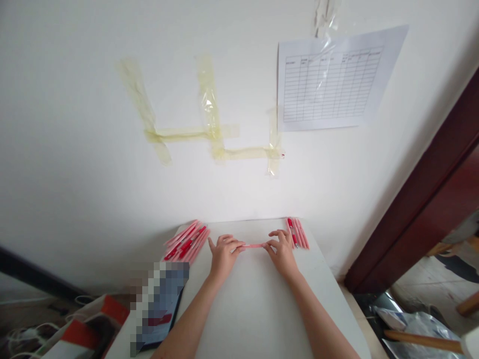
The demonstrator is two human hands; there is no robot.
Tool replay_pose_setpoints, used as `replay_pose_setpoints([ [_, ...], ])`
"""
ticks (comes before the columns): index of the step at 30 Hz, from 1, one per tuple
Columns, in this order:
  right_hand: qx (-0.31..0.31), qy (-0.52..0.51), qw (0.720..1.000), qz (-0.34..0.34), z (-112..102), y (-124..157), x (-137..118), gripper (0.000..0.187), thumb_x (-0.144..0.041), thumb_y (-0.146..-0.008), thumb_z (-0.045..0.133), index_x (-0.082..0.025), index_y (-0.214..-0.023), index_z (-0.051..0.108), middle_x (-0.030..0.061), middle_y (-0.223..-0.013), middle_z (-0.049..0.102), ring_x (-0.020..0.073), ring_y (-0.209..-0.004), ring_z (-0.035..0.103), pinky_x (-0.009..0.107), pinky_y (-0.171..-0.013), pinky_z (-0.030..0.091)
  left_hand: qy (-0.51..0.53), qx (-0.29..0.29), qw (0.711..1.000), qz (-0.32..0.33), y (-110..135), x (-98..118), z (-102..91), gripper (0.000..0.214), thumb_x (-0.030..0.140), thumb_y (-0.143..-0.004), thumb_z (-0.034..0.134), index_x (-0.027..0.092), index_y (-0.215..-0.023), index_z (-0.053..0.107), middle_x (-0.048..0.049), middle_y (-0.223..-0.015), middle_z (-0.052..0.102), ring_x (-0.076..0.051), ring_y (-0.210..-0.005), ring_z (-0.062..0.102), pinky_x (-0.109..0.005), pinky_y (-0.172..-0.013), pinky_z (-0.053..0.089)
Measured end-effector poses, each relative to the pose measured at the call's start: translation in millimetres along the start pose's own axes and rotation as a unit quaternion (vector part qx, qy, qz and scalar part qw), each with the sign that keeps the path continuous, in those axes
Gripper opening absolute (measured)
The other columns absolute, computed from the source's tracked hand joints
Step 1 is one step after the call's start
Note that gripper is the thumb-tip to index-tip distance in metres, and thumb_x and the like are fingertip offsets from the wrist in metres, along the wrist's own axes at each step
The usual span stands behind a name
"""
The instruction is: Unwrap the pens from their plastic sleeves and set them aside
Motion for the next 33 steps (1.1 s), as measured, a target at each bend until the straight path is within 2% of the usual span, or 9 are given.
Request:
replay_pose_setpoints([
  [6, 0.015, -0.008, 1.0, -0.009, -4.2, -0.7, -2.2, 0.017, -0.042, -0.092, 0.063, -0.03, -0.092, 0.075, 0.0079, -0.112, 0.064, 0.0308, -0.119, 0.048, 0.056, -0.104, 0.043, -0.002, -0.001, 1.0, 0.0, 0.5, -1.3, 1.1, 0.012, 0.034, -0.083, 0.074, 0.041, -0.092, 0.077, 0.0032, -0.094, 0.077, -0.024, -0.113, 0.058, -0.073, -0.115, -0.007],
  [15, 0.004, -0.022, 1.0, 0.012, -4.7, 0.4, 0.5, 0.024, -0.049, -0.09, 0.064, -0.032, -0.103, 0.075, 0.0078, -0.112, 0.063, 0.0296, -0.116, 0.05, 0.055, -0.105, 0.042, -0.008, -0.006, 1.0, 0.002, 1.3, -1.1, 1.1, 0.012, 0.032, -0.083, 0.074, 0.039, -0.092, 0.077, 0.0032, -0.095, 0.076, -0.024, -0.115, 0.058, -0.075, -0.115, -0.006],
  [19, 0.003, -0.024, 0.999, 0.042, -4.1, 1.2, 5.2, 0.027, -0.048, -0.095, 0.056, -0.03, -0.092, 0.076, 0.009, -0.111, 0.062, 0.0297, -0.117, 0.049, 0.054, -0.103, 0.043, -0.01, -0.006, 1.0, 0.006, 1.5, 0.6, 0.8, 0.012, 0.03, -0.086, 0.07, 0.038, -0.092, 0.077, 0.002, -0.094, 0.076, -0.026, -0.114, 0.059, -0.076, -0.114, -0.005],
  [22, -0.004, -0.029, 0.999, 0.036, -2.5, 0.9, 4.6, 0.029, -0.047, -0.095, 0.055, -0.029, -0.085, 0.075, 0.0093, -0.113, 0.063, 0.0308, -0.117, 0.049, 0.055, -0.102, 0.044, -0.006, -0.009, 1.0, 0.004, 1.3, 0.8, 0.6, 0.013, 0.03, -0.086, 0.07, 0.038, -0.092, 0.077, 0.0019, -0.094, 0.076, -0.026, -0.114, 0.058, -0.075, -0.114, -0.006],
  [33, -0.007, -0.035, 0.999, 0.028, -4.5, 0.6, 2.6, 0.028, -0.051, -0.092, 0.06, -0.03, -0.104, 0.075, 0.0088, -0.111, 0.062, 0.0298, -0.116, 0.049, 0.054, -0.104, 0.042, -0.005, -0.01, 1.0, 0.004, 1.3, 2.2, -1.2, 0.011, 0.033, -0.085, 0.072, 0.037, -0.093, 0.077, 0.0009, -0.095, 0.076, -0.026, -0.114, 0.058, -0.075, -0.115, -0.006],
])
Point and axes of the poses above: each hand's wrist, its own y-axis away from the middle knuckle, its own z-axis out of the palm, x = y × z, the point moved 10 cm from there along -y, towards the middle knuckle
